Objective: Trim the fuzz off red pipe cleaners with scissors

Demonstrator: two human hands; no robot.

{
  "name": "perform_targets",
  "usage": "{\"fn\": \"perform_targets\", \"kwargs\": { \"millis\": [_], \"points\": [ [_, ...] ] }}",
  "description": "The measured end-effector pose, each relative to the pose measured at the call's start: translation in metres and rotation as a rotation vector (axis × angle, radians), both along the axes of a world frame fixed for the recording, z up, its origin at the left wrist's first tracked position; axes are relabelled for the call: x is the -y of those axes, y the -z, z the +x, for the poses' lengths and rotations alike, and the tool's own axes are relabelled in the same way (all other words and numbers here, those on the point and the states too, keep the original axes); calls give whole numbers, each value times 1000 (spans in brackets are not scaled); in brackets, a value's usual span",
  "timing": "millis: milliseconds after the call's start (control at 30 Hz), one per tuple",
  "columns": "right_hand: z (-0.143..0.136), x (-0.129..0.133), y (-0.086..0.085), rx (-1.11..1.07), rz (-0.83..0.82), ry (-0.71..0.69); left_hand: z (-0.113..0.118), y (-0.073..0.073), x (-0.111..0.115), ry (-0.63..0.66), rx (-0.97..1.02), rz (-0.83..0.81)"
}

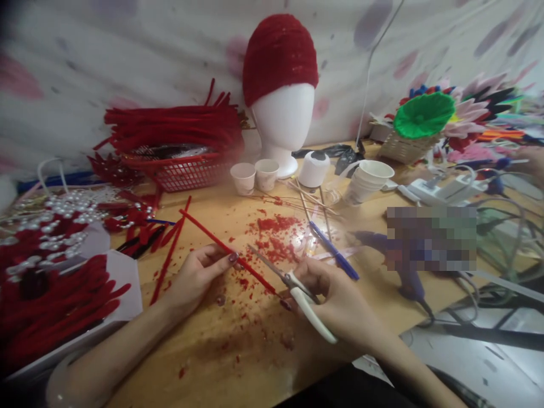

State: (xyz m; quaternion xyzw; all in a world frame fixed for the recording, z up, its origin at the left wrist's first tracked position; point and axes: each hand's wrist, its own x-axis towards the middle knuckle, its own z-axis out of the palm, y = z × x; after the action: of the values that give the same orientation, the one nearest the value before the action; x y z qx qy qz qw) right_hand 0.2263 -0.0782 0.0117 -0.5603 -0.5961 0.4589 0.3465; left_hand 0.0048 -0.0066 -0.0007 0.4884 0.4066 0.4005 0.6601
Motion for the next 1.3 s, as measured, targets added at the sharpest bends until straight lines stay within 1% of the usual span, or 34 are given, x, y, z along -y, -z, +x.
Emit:
{"fn": "perform_targets", "kwargs": {
  "millis": [100, 167, 233, 333, 433, 567, 667, 800, 1033, 1300],
  "points": [
    [12, 4, -5, 257, 174, 1, 1, 0, -1, -30, -12, -11],
    [21, 7, -9, 437, 324, 21, 1, 3, -1, -43, -41, 8],
    [29, 10, -12, 607, 428, 14, 0, 6, -1, -67, -57, 25],
    [38, 15, -15, 792, 461, -38, -1, 9, -1, -96, -64, 10],
    [39, 19, -12, 886, 442, -67, 0, 8, 0, -119, -61, -8],
    [37, 16, -4, 953, 435, -81, 0, 7, 0, -136, 1, -39],
    [34, 10, 1, 952, 459, -86, -2, 8, 0, -119, 36, -67],
    [29, 5, 1, 928, 506, -100, -2, 8, 0, -87, 34, -75],
    [26, 5, 4, 943, 547, -86, -1, 8, -1, -68, 74, -75],
    [29, 5, 9, 909, 564, -83, -2, 10, 0, -110, 54, -82]
  ]
}}
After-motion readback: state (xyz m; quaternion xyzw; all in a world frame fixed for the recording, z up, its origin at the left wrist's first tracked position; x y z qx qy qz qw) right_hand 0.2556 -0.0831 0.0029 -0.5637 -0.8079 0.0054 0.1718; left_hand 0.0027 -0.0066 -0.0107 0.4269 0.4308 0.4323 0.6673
